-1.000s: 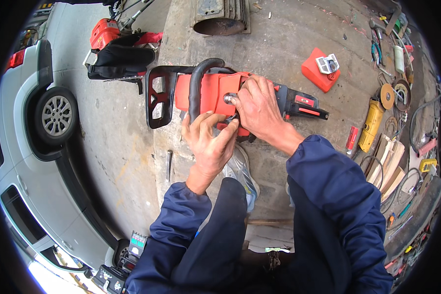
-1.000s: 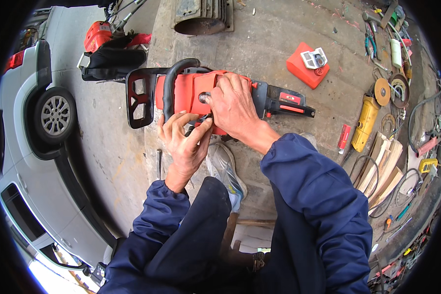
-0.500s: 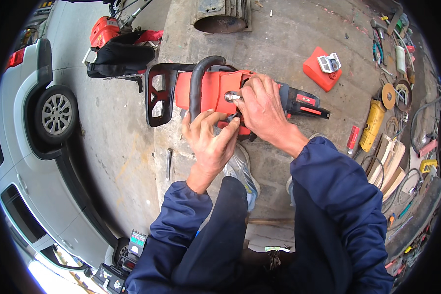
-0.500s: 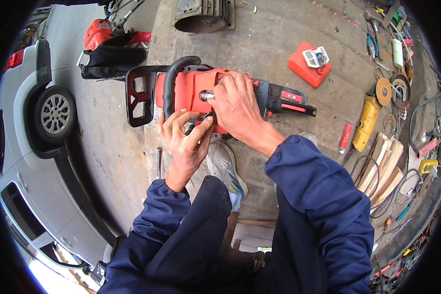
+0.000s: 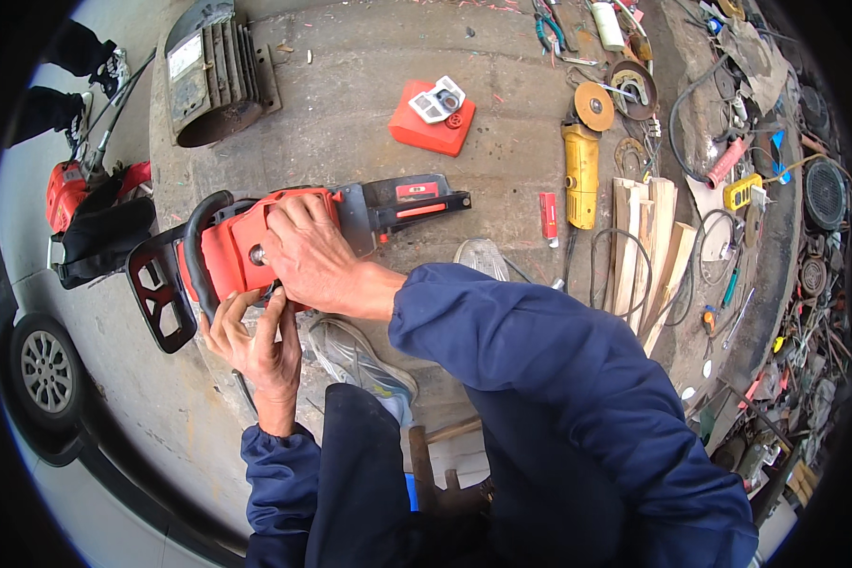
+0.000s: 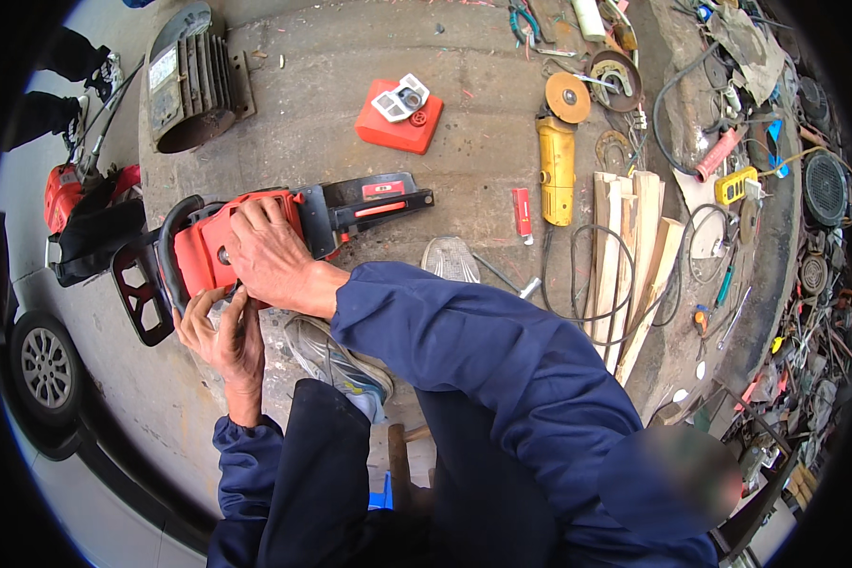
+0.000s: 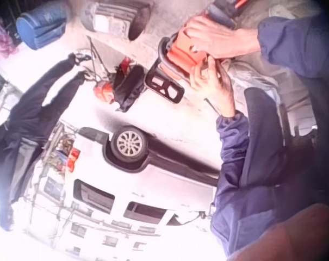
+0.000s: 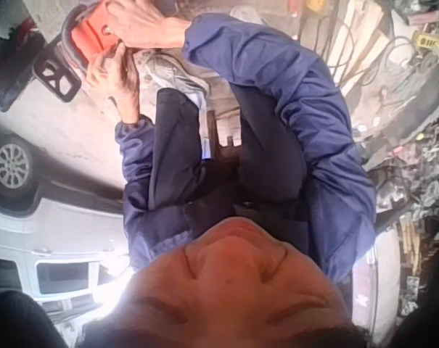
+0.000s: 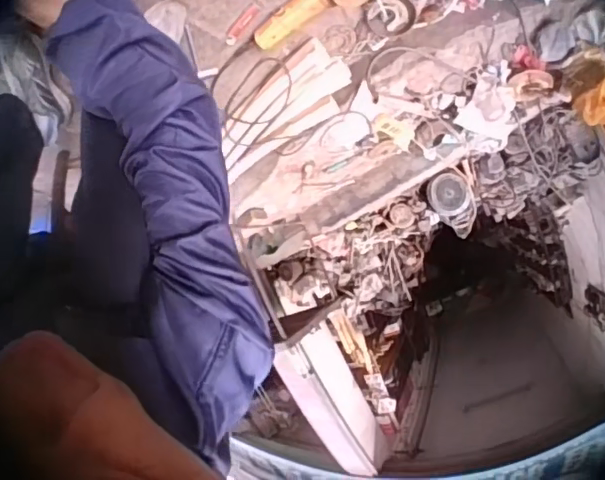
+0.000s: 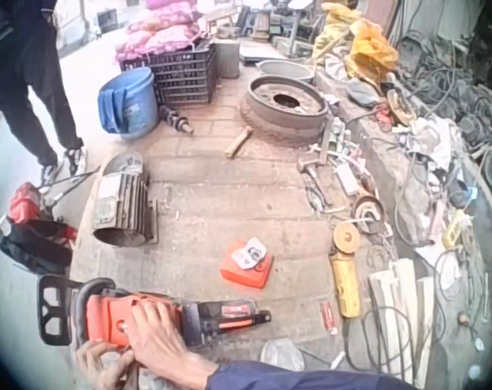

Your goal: The person repairs a red chainsaw by removing and reattaching its cover and adjusting internal components with a screwdriver. They then move to a red string trimmer, adjust its pull-start mechanism, and attempt to start the engine.

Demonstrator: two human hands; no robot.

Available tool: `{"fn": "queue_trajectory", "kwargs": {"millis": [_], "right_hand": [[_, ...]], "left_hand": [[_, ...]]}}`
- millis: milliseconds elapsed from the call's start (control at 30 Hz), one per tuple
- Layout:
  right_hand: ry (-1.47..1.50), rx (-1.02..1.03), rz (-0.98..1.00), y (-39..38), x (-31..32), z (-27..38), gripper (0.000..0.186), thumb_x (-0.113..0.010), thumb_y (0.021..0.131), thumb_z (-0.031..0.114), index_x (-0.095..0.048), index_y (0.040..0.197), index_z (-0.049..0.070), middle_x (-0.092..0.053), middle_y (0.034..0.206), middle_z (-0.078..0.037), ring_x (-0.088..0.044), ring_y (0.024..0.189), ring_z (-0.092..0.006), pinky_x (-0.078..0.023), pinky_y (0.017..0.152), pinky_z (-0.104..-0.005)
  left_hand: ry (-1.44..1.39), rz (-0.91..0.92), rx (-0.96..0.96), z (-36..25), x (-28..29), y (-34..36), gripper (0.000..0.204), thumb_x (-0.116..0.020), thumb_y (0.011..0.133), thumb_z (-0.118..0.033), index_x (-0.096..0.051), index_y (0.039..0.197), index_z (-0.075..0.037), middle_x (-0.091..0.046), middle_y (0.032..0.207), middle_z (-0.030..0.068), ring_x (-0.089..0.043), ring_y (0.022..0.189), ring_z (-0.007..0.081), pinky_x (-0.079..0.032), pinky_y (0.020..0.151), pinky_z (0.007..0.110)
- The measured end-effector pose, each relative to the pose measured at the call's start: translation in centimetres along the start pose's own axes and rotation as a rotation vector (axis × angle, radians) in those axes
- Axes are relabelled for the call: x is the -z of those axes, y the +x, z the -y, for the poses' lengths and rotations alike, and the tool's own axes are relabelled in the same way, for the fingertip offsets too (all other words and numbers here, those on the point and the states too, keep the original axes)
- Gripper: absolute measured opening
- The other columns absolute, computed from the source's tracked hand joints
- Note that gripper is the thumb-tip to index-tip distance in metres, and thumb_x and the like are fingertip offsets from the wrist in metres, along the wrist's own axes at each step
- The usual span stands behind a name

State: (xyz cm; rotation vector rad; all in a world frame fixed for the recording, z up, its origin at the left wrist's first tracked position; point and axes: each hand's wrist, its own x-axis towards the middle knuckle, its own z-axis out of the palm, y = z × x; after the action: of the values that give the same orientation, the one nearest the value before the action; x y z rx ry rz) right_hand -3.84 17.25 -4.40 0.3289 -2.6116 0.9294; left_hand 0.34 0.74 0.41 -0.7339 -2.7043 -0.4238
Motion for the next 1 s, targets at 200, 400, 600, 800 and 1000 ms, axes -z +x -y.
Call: {"fn": "queue_trajectory", "kwargs": {"millis": [200, 400, 600, 800, 1000], "right_hand": [[0.194, -0.246, -0.104, -1.8, 8.7, -5.0, 0.02, -0.067, 0.1, 0.019, -0.071, 0.1, -0.001, -0.065, 0.099, -0.014, -0.062, 0.097, -0.0294, -0.05, 0.088, -0.0425], [0.099, -1.119, 0.067, -17.1, 17.9, -13.8, 0.024, -0.066, 0.101, 0.021, -0.069, 0.106, -0.003, -0.075, 0.088, -0.021, -0.074, 0.086, -0.0381, -0.057, 0.081, -0.046], [-0.164, -1.092, 0.285, -29.2, 18.1, -12.1, 0.021, -0.069, 0.095, 0.016, -0.067, 0.108, 0.0, -0.07, 0.1, -0.023, -0.07, 0.093, -0.0433, -0.055, 0.083, -0.0505], [-0.35, -0.891, 0.381, -32.8, 15.5, -11.4, 0.022, -0.064, 0.09, 0.006, -0.054, 0.11, 0.0, -0.06, 0.103, -0.025, -0.065, 0.096, -0.0475, -0.053, 0.08, -0.0588], [-0.269, -0.892, 0.47, -29.5, 18.0, -10.4, 0.021, -0.063, 0.09, 0.007, -0.056, 0.109, 0.0, -0.064, 0.103, -0.026, -0.067, 0.089, -0.0502, -0.053, 0.077, -0.0573]], "left_hand": [[0.014, -0.002, 0.006, 0.0, -0.1, -0.1, 0.034, -0.092, 0.078, -0.016, -0.082, 0.109, -0.027, -0.068, 0.118, 0.0005, -0.062, 0.122, 0.0271, -0.029, 0.121, 0.059], [0.025, -0.027, 0.007, 0.0, -0.3, -0.2, 0.031, -0.093, 0.079, -0.017, -0.082, 0.106, -0.026, -0.068, 0.117, 0.0003, -0.063, 0.119, 0.0265, -0.032, 0.12, 0.057], [0.051, -0.066, 0.0, -0.4, -0.9, 0.2, 0.027, -0.094, 0.078, -0.018, -0.081, 0.101, -0.023, -0.069, 0.113, -0.0011, -0.064, 0.115, 0.0234, -0.035, 0.118, 0.054], [0.068, -0.034, 0.054, -0.3, -0.5, 0.2, 0.024, -0.094, 0.078, -0.019, -0.081, 0.097, -0.024, -0.07, 0.109, -0.0024, -0.064, 0.116, 0.0242, -0.031, 0.12, 0.055], [0.013, -0.056, 0.059, -0.2, -0.5, 0.4, 0.025, -0.093, 0.078, -0.018, -0.081, 0.1, -0.024, -0.07, 0.107, -0.0028, -0.064, 0.113, 0.0235, -0.031, 0.119, 0.053]]}}
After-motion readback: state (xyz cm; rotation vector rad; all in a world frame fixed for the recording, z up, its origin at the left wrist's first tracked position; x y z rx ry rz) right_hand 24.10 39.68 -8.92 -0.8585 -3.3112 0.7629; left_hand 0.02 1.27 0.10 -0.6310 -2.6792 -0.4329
